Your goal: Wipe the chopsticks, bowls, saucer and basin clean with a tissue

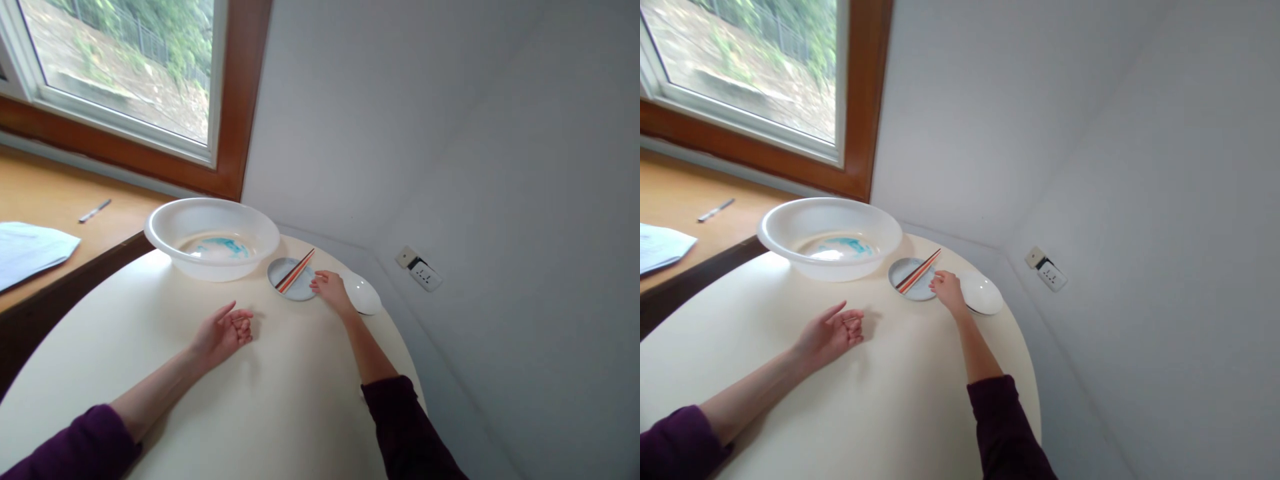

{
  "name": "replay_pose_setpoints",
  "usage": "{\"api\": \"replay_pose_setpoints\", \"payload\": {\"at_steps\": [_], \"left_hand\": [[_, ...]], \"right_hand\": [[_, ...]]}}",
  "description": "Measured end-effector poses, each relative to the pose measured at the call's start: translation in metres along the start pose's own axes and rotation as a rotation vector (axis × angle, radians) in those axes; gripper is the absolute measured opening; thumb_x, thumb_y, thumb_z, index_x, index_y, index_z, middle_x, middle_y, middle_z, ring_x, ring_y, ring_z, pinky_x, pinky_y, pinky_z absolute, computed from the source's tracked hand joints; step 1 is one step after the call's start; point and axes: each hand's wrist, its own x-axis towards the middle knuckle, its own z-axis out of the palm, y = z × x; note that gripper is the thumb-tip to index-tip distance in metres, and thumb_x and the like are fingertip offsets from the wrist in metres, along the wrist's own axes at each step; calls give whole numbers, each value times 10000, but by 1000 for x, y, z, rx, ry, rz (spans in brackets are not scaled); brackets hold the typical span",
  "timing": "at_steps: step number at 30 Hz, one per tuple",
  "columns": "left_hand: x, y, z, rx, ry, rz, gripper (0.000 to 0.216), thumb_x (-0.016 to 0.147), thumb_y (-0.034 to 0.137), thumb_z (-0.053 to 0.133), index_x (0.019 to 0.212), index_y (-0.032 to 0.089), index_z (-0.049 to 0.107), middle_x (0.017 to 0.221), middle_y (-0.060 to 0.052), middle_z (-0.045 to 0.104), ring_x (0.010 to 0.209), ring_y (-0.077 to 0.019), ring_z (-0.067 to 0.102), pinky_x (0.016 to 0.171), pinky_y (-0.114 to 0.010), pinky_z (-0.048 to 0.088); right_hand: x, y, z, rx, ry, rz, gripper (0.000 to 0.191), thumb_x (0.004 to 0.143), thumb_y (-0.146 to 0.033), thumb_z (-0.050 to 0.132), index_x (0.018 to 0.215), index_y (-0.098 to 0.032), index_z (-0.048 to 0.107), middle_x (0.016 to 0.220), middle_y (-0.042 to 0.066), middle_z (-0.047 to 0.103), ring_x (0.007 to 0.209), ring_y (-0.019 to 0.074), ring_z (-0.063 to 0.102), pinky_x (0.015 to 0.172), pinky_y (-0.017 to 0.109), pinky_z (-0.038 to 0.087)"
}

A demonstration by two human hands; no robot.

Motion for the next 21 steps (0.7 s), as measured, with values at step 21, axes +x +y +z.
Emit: {"api": "replay_pose_setpoints", "payload": {"at_steps": [21], "left_hand": [[-6,0,10,30,145,81,429,896,205,364,639,39,665,502,-75,545,473,-130,534,509,-257,483]], "right_hand": [[-175,68,-118,-989,-293,134,190,702,-144,564,892,-143,563,883,78,639,801,195,579,670,267,365]]}}
